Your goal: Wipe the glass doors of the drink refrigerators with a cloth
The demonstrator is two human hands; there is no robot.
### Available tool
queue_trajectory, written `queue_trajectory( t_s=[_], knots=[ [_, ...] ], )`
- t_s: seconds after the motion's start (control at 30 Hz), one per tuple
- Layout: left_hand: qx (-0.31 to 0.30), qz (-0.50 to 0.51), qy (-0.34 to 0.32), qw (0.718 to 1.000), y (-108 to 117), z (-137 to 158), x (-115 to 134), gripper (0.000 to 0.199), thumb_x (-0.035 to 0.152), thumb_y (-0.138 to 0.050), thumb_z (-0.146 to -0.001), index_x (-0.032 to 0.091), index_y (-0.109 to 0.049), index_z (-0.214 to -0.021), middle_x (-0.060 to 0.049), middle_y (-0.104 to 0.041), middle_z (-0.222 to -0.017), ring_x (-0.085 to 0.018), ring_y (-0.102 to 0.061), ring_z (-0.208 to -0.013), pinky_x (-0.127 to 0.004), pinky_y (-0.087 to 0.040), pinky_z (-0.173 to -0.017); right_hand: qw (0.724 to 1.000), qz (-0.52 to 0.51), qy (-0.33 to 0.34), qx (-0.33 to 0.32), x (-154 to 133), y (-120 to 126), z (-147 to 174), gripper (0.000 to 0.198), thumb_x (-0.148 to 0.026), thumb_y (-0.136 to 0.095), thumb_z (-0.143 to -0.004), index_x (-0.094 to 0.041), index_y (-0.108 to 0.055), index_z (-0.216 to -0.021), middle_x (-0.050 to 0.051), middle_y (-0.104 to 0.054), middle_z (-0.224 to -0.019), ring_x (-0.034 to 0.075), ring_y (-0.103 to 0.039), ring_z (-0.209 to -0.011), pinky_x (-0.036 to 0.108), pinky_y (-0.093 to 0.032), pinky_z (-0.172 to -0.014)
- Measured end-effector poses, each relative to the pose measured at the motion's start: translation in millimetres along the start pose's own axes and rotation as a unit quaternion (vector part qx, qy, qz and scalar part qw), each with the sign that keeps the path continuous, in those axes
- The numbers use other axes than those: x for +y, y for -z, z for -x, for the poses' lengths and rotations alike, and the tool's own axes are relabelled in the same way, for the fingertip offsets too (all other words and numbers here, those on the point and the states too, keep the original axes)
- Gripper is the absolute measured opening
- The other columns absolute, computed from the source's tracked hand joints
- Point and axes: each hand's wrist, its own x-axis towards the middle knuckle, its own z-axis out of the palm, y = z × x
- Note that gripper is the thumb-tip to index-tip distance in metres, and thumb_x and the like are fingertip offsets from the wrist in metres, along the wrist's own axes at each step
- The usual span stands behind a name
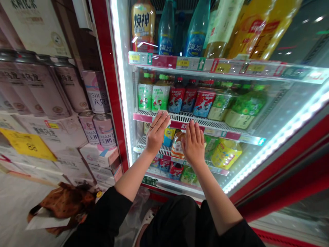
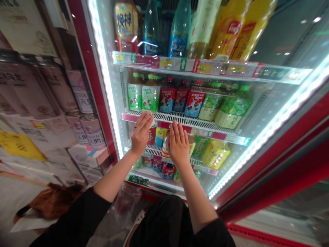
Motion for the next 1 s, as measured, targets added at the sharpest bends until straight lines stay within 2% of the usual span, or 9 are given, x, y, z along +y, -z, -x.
queue_trajectory(
  t_s=[0.1,0.2,0.33,0.43,0.57,0.73,0.83,0.9,1.0],
  knots=[
    [-0.004,-0.002,-0.001,1.0,-3.1,17.0,15.4,0.077,0.002,-0.052,-0.11,0.032,-0.028,-0.177,-0.006,-0.06,-0.168,-0.025,-0.049,-0.162,-0.051,-0.054,-0.132,1.0,0.007,-0.011,-0.004,-3.6,2.9,-1.5,0.064,-0.028,-0.043,-0.113,-0.012,-0.038,-0.174,0.02,-0.051,-0.174,0.032,-0.047,-0.164,0.048,-0.039,-0.135],
    [-0.005,0.002,-0.026,1.0,-6.3,8.4,18.5,0.075,0.004,-0.053,-0.111,0.03,-0.029,-0.177,-0.006,-0.064,-0.164,-0.024,-0.051,-0.16,-0.048,-0.057,-0.13,1.0,-0.002,-0.008,-0.012,-2.2,4.7,-1.6,0.065,-0.028,-0.041,-0.113,-0.015,-0.036,-0.176,0.019,-0.053,-0.173,0.033,-0.05,-0.162,0.048,-0.043,-0.133],
    [-0.044,0.02,-0.064,0.997,0.2,-23.5,1.6,0.073,0.007,-0.048,-0.114,0.036,-0.025,-0.177,-0.002,-0.062,-0.166,-0.021,-0.051,-0.16,-0.049,-0.058,-0.13,1.0,-0.016,-0.006,-0.015,-2.2,5.4,-1.4,0.074,-0.029,-0.043,-0.112,-0.018,-0.02,-0.181,0.018,-0.05,-0.176,0.033,-0.049,-0.163,0.048,-0.043,-0.132],
    [-0.009,0.019,-0.042,0.999,8.5,-29.5,-11.5,0.071,0.006,-0.046,-0.113,0.037,-0.03,-0.175,-0.001,-0.061,-0.167,-0.022,-0.051,-0.16,-0.051,-0.055,-0.132,0.999,-0.023,-0.031,-0.005,-8.6,4.5,-2.3,0.08,-0.029,-0.043,-0.11,-0.019,-0.01,-0.182,0.018,-0.045,-0.178,0.034,-0.046,-0.164,0.049,-0.042,-0.133],
    [0.044,-0.009,0.02,0.999,10.0,0.9,-7.5,0.071,0.002,-0.052,-0.11,0.033,-0.04,-0.173,-0.004,-0.063,-0.165,-0.023,-0.052,-0.16,-0.048,-0.052,-0.134,0.998,-0.026,-0.056,-0.002,-19.1,2.1,-8.7,0.084,-0.029,-0.044,-0.108,-0.019,-0.007,-0.182,0.018,-0.041,-0.181,0.034,-0.045,-0.165,0.05,-0.04,-0.135],
    [0.034,-0.028,0.016,0.999,-2.0,27.4,12.6,0.071,0.004,-0.058,-0.109,0.026,-0.039,-0.173,-0.007,-0.067,-0.161,-0.024,-0.052,-0.16,-0.043,-0.054,-0.132,0.999,-0.032,0.011,-0.01,-31.0,-2.0,-28.1,0.072,-0.025,-0.041,-0.111,-0.021,-0.023,-0.181,0.013,-0.048,-0.177,0.029,-0.046,-0.165,0.046,-0.042,-0.134],
    [0.012,-0.014,-0.017,1.0,-0.6,9.7,4.4,0.072,0.006,-0.055,-0.111,0.029,-0.034,-0.175,-0.005,-0.067,-0.161,-0.024,-0.053,-0.159,-0.045,-0.057,-0.13,0.999,-0.038,0.018,-0.002,-37.9,-5.8,-36.8,0.071,-0.025,-0.042,-0.111,-0.019,-0.025,-0.18,0.012,-0.048,-0.177,0.028,-0.044,-0.166,0.044,-0.041,-0.136],
    [-0.003,-0.01,-0.025,1.0,6.4,-7.3,-9.8,0.073,0.005,-0.051,-0.112,0.033,-0.031,-0.176,-0.004,-0.066,-0.163,-0.023,-0.053,-0.159,-0.049,-0.057,-0.13,0.999,-0.033,0.009,0.01,-40.7,-8.1,-38.7,0.075,-0.026,-0.043,-0.112,-0.019,-0.015,-0.182,0.012,-0.047,-0.177,0.028,-0.045,-0.165,0.045,-0.039,-0.137],
    [0.019,-0.016,-0.004,1.0,19.2,-20.5,-30.8,0.072,0.004,-0.052,-0.111,0.037,-0.036,-0.174,-0.003,-0.064,-0.165,-0.023,-0.053,-0.16,-0.05,-0.055,-0.132,0.999,-0.028,0.009,0.02,-42.3,-10.5,-38.2,0.08,-0.026,-0.044,-0.113,-0.021,-0.002,-0.181,0.012,-0.045,-0.178,0.029,-0.047,-0.164,0.048,-0.037,-0.138]
  ],
)
